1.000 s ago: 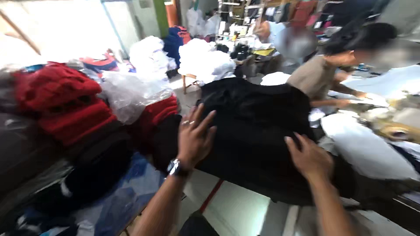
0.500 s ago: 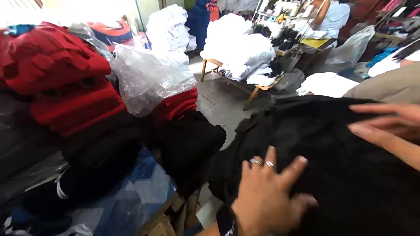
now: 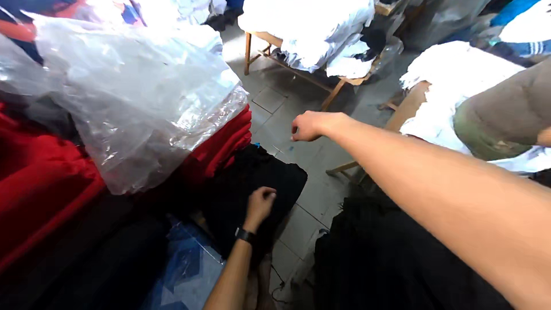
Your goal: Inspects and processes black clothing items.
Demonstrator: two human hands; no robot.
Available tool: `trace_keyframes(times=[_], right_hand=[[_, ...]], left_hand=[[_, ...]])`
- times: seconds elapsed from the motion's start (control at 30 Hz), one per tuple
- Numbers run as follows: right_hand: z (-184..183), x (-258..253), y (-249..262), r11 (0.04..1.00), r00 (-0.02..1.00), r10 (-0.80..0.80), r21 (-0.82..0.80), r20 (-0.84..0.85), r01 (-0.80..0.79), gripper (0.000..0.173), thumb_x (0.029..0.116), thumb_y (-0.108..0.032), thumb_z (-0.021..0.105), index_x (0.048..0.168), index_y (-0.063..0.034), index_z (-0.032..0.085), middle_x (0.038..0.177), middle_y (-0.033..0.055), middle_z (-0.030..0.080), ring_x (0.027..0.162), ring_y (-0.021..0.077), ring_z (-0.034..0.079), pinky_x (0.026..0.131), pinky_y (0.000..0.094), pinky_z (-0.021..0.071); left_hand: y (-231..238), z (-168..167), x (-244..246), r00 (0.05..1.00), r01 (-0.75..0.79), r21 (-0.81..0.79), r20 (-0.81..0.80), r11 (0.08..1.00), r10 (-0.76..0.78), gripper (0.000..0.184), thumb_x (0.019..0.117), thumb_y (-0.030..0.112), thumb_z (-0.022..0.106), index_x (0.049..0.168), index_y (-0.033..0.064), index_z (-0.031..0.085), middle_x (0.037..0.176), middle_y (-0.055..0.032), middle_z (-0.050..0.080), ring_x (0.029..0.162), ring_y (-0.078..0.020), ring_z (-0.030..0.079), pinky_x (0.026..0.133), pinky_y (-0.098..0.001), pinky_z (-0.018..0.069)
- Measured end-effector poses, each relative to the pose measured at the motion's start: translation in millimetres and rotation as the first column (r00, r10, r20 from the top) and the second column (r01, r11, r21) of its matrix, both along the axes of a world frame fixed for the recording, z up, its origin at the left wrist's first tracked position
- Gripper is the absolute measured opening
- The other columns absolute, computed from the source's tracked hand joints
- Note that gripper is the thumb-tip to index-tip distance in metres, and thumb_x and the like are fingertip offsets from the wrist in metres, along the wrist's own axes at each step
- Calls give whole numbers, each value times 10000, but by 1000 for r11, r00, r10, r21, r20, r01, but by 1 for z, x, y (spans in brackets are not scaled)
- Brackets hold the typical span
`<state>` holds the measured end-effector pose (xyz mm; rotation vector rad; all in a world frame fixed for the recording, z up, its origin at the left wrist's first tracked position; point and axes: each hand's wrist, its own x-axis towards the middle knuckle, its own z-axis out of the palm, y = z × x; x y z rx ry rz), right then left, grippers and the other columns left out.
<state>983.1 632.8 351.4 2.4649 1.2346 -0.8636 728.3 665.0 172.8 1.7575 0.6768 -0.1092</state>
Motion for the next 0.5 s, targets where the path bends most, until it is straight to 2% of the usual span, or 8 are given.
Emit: trace_keyframes(times=[0.07,0.17,0.27,0.37,0.5], right_hand=[[-33,3,-2,998,996,-30,-63,-88,25,445,1014,-413,637,1240,-35,702,1188,259,684,1180,452,623,991,692,447],[-85,7,-9,992,972,-100,-95,-215,81,448,1032,-401,614,1269,-29,688,1218,258,676,1194,437,620,1015,670,440],[-138,8,-17,981,938,-191,-74,-288,177,449,1014,-411,637,1233,-25,707,1216,265,678,1198,445,621,1014,683,447],[-176,0,-21,954,879,-296,-74,-374,290,435,1026,-376,631,1231,2,695,1206,260,680,1177,419,634,1028,638,457],[-204,-1,-10,935,825,-350,-111,-444,336,430,1053,-359,586,1298,-14,663,1275,244,658,1223,382,619,1064,591,442]], left_hand=[[37,-26,21,996,4,71,-88,997,2,272,1032,164,586,1241,30,696,1269,-140,695,1203,-248,655,1072,-458,498],[83,-44,61,991,21,207,-134,978,7,259,1045,140,555,1230,49,712,1254,-142,707,1200,-280,659,1074,-495,486],[115,-61,102,996,29,339,-85,940,0,240,1046,153,563,1200,79,731,1212,-146,722,1161,-334,672,1030,-574,497],[133,-75,133,998,58,449,-62,891,-33,210,1024,139,594,1175,79,727,1176,-208,713,1118,-430,665,949,-662,502],[156,-117,175,958,217,476,-270,852,-93,330,964,246,696,1273,130,716,1235,-170,709,1256,-408,596,1059,-683,401]])
